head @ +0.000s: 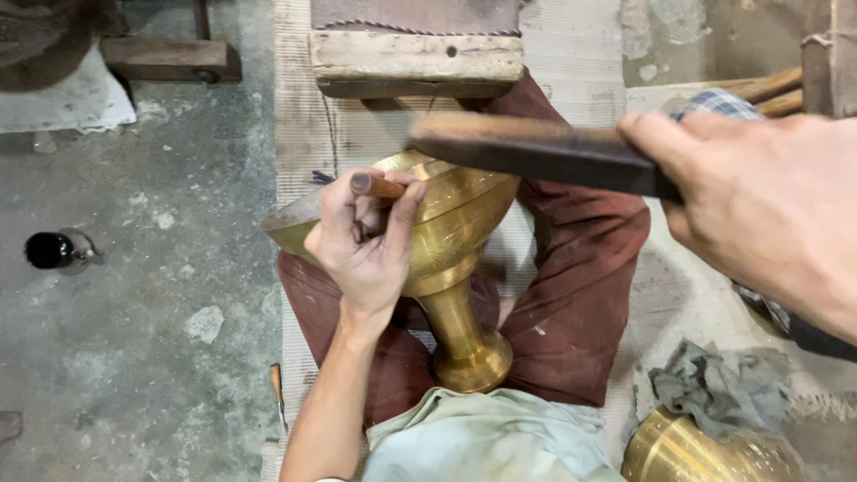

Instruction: The person holds a brass goblet between their legs and uses a chisel and hammer to engrave decorative patterns on its surface. They repeatedly tap the chisel along the rim and body of the goblet to create fine lines and motifs.

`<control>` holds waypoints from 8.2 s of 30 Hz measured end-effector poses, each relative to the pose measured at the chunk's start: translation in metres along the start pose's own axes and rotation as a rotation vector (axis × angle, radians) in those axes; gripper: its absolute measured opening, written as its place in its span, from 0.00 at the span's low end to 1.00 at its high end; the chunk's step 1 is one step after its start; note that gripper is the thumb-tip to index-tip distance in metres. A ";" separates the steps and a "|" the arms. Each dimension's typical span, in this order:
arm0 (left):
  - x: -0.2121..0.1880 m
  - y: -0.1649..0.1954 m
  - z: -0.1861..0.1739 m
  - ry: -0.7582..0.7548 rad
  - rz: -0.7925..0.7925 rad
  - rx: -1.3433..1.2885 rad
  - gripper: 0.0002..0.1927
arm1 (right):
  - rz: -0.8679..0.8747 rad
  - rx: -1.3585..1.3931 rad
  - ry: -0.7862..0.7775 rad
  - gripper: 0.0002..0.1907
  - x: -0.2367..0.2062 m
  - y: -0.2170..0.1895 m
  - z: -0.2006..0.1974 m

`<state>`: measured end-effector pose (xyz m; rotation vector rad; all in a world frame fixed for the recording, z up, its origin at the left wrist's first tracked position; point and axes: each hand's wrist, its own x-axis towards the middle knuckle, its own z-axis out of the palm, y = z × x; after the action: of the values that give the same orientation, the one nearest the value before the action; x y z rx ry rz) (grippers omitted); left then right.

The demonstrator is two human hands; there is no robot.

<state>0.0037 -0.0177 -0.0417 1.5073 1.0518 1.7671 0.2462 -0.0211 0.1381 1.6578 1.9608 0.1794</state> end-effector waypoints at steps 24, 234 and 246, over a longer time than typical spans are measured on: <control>0.035 0.019 -0.014 -0.321 0.093 0.305 0.20 | -0.179 0.851 0.608 0.25 -0.007 0.003 0.012; 0.076 0.007 -0.040 -0.762 0.162 0.091 0.23 | 0.130 0.467 0.203 0.24 -0.016 -0.029 0.085; 0.102 0.023 -0.036 -0.984 0.176 0.139 0.24 | 0.058 1.258 0.740 0.22 -0.032 -0.051 0.139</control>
<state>-0.0499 0.0488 0.0289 2.2299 0.5299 0.8090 0.2729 -0.0975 0.0100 2.6619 2.8483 -0.6625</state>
